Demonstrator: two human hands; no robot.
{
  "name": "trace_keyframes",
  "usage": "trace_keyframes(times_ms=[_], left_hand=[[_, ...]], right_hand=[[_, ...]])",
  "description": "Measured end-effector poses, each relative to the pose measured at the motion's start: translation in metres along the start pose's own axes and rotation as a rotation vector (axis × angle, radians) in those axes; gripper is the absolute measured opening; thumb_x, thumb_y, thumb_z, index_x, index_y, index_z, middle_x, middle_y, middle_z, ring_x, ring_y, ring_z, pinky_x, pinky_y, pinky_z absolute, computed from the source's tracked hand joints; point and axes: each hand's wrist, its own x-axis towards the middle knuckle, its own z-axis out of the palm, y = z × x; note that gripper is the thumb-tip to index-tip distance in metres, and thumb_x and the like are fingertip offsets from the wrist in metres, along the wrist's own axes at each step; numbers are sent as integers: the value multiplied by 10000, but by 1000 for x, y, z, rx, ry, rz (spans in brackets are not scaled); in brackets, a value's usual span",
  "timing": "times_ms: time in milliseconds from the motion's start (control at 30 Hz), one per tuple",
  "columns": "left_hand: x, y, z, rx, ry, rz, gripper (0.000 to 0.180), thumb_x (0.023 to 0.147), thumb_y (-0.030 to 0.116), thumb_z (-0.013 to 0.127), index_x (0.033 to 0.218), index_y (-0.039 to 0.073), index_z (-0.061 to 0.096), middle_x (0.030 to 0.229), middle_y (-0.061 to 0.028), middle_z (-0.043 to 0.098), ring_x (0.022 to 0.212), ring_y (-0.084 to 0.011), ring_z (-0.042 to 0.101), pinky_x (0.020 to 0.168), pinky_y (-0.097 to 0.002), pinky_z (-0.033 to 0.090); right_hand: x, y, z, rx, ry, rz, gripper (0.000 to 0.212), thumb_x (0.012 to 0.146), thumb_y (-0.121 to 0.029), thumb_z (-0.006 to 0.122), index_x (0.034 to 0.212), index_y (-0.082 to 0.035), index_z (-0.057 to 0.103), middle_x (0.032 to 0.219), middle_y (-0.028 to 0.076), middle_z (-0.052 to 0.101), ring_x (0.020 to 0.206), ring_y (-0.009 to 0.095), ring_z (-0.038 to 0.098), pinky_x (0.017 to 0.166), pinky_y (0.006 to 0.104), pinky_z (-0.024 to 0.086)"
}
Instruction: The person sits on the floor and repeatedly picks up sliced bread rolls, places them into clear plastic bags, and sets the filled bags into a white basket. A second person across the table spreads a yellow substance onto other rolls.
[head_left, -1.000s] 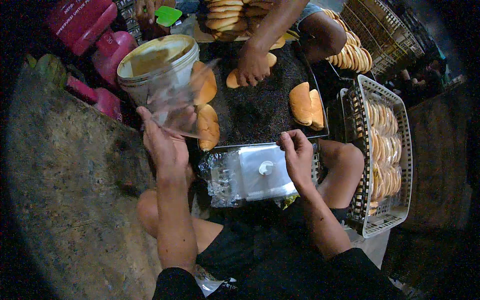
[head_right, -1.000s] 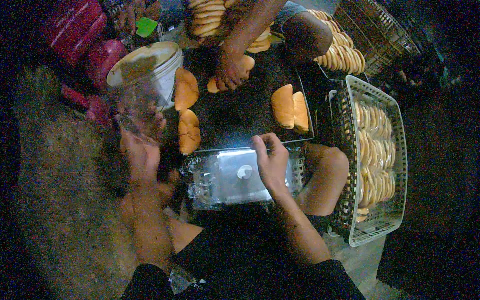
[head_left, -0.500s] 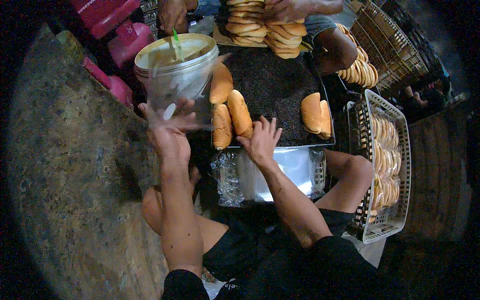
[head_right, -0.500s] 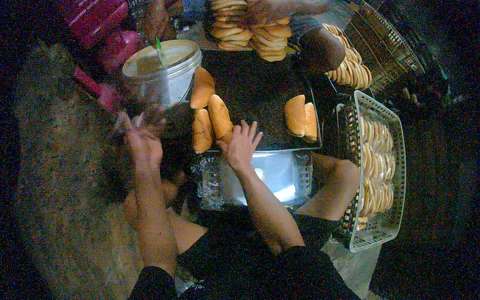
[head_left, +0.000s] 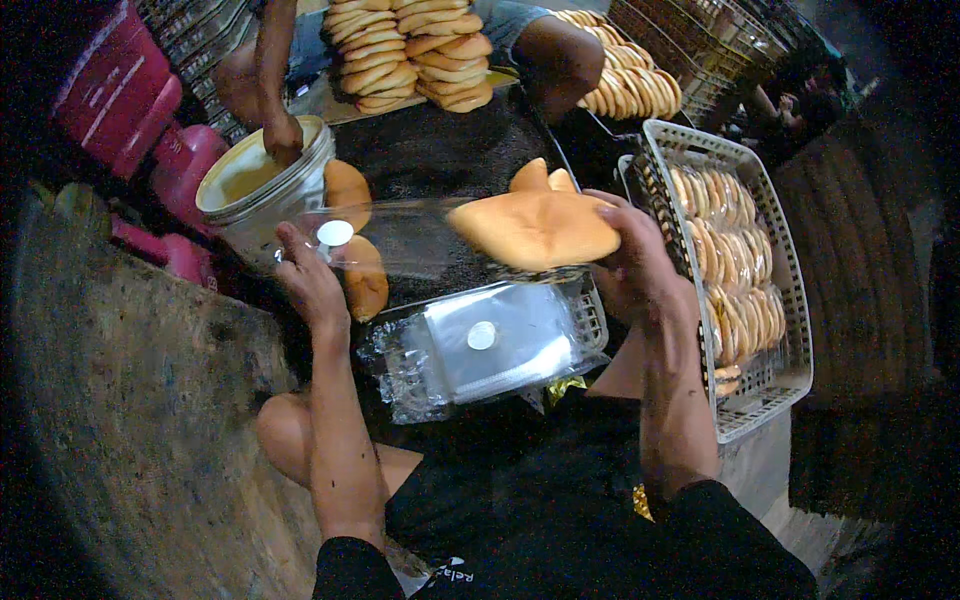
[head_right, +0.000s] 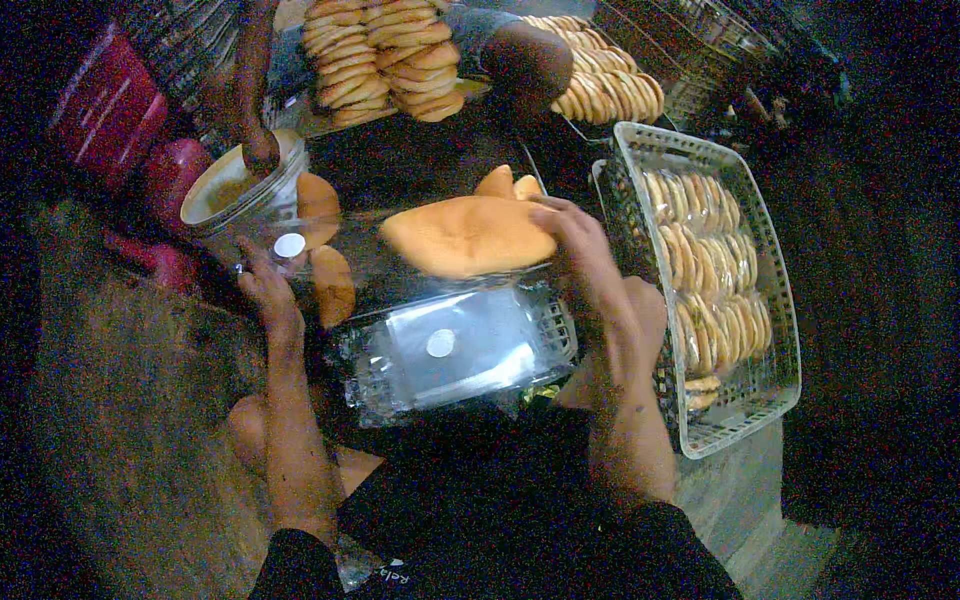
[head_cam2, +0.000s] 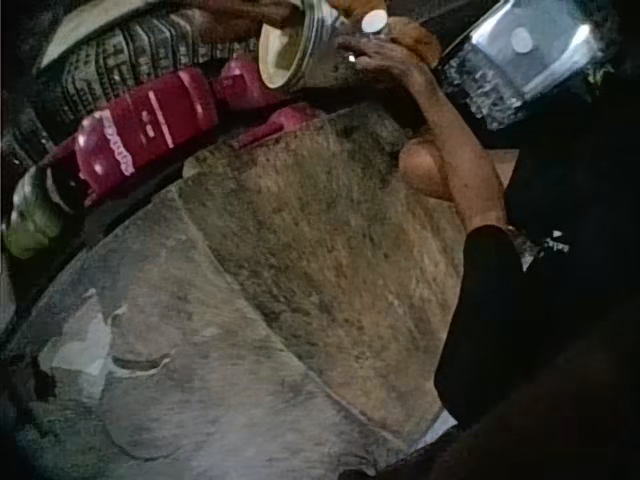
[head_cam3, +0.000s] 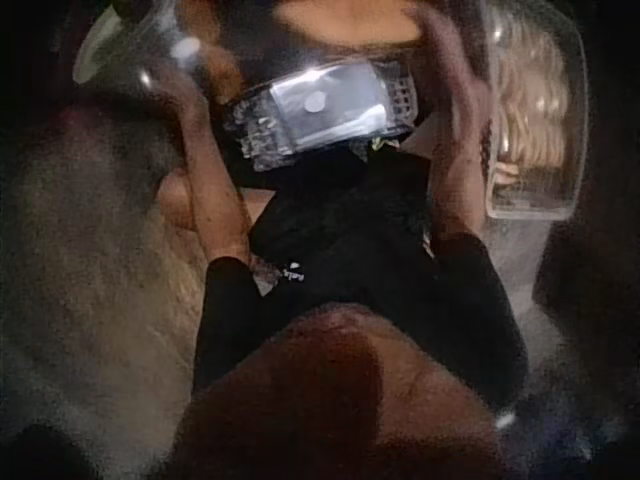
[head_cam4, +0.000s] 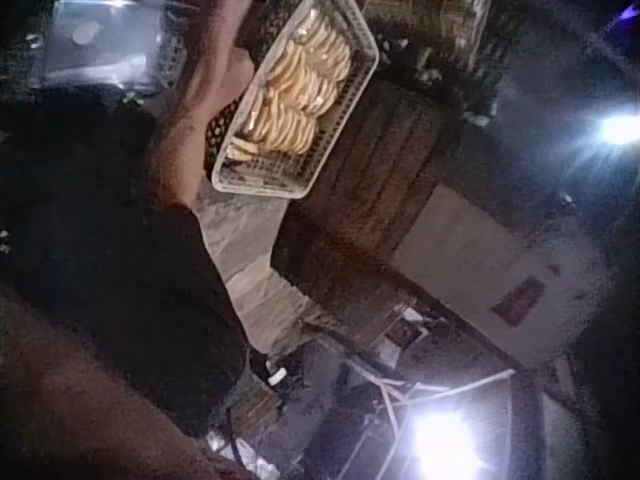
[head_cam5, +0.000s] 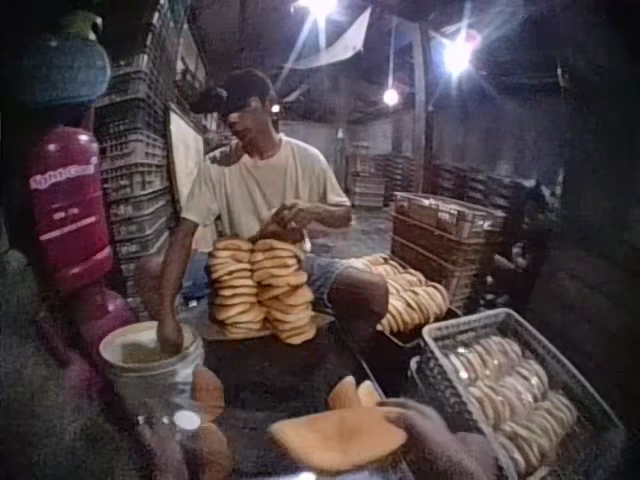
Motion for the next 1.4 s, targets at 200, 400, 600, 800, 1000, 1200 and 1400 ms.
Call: trace_keyframes(times_ms=[200, 400, 600, 800, 1000, 1200, 1400], left_hand=[[-13, 12, -5, -127, -323, 26, 744, 998, 588, 217, 1105, -31, 617, 1029, -116, 648, 883, -210, 619, 822, -341, 499], [-65, 26, 23, -647, -692, -235, 578, 985, 425, 457, 1405, 42, 352, 1264, -145, 557, 1025, -302, 625, 821, -439, 568], [-70, 33, 29, -624, -468, -385, 610, 941, 488, 516, 1366, 65, 406, 1247, -127, 559, 998, -259, 647, 716, -346, 587], [-54, 3, 9, -686, -499, -726, 632, 899, 569, 537, 1333, 117, 459, 1295, -78, 552, 1074, -205, 606, 834, -350, 532], [-96, 34, 41, -906, -389, -954, 578, 899, 563, 535, 1250, 105, 548, 1142, -67, 644, 1005, -230, 630, 864, -349, 530], [-132, 30, 41, -52, -1126, 347, 600, 965, 345, 501, 1443, 67, 269, 1398, -103, 417, 1235, -256, 462, 1050, -414, 386], [-127, 55, 64, 37, -885, -396, 671, 924, 603, 462, 1176, -16, 524, 814, -176, 665, 572, -167, 622, 556, -259, 504]], right_hand=[[-7, 0, 23, 138, -46, 75, 438, 863, -239, 604, 1203, 33, 559, 1077, 121, 637, 943, 185, 617, 826, 286, 487], [-11, 7, 51, 174, -75, 8, 430, 901, -238, 609, 1239, 6, 502, 1074, 118, 628, 941, 169, 610, 833, 290, 486], [-34, 3, 97, -230, -11, -573, 398, 853, -179, 671, 1200, -68, 511, 1221, 140, 529, 1196, 285, 491, 1027, 387, 376], [-45, -15, 111, -774, 81, -943, 213, 781, -66, 716, 957, -31, 603, 1318, 181, 448, 1316, 377, 370, 1087, 454, 305], [-50, 0, 77, -1031, 160, -1073, 279, 698, -246, 772, 930, -135, 665, 1394, 143, 444, 1342, 432, 331, 1070, 587, 302], [-93, -45, 61, -1695, 6, -844, 863, 674, -375, 775, 1407, -133, 388, 1446, 141, 381, 1375, 358, 305, 1069, 659, 182], [-80, -14, -76, -824, 210, -324, 809, 729, -273, 746, 1365, -13, 319, 1086, 185, 617, 883, 309, 654, 733, 396, 541]])
